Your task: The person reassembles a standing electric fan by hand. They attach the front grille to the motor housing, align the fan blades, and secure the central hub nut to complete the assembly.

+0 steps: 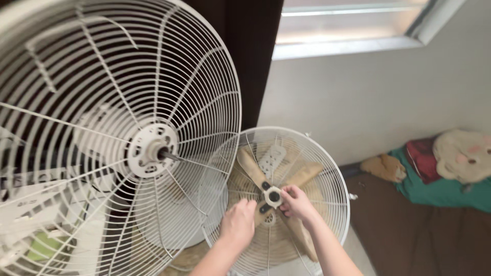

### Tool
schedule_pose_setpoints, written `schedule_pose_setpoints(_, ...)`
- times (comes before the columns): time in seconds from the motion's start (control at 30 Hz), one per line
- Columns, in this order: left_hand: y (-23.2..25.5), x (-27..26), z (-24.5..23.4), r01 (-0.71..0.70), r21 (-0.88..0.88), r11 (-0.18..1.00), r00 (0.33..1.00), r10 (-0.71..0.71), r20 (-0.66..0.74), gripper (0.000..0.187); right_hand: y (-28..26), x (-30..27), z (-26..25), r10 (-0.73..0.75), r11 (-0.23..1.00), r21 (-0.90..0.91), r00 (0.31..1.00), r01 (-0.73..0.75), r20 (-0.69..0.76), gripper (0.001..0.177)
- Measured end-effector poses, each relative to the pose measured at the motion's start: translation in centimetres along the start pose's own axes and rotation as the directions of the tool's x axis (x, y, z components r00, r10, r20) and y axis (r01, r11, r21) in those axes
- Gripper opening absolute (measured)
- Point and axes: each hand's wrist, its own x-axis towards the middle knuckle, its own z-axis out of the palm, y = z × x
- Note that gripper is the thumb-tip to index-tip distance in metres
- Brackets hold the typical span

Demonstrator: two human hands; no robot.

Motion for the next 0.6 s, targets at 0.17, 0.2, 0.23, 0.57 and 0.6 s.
schedule_pose_setpoints(0.17,0.1,1.9,0.1,-0.019,0.074,0.997,0.999,0.016,0.037,0.021,-0.8,0.3,0.1,-0.005,1.000,-0.013,0.999,0.004,-0.043,0.027)
schedule_pose_setpoints(0.2,0.1,1.9,0.3,-0.015,0.098,0.995,0.998,0.009,0.062,0.021,-0.6,0.1,0.2,0.007,1.000,-0.011,0.999,-0.008,-0.046,0.028)
schedule_pose_setpoints(0.23,0.0,2.0,0.5,-0.017,0.087,0.996,0.998,0.011,0.064,0.022,-0.5,0.0,0.3,0.004,1.000,-0.017,0.998,-0.005,-0.055,0.028)
schedule_pose_setpoints(0.57,0.9,3.1,0.8,-0.026,0.067,0.997,0.996,0.021,0.082,0.048,0.7,1.0,0.9,-0.056,0.992,-0.127,0.968,0.026,-0.246,0.035)
schedule_pose_setpoints(0.6,1.3,3.1,0.5,-0.027,0.055,0.998,0.996,0.022,0.081,0.050,1.0,1.1,0.8,-0.068,0.989,-0.145,0.965,0.032,-0.254,0.036)
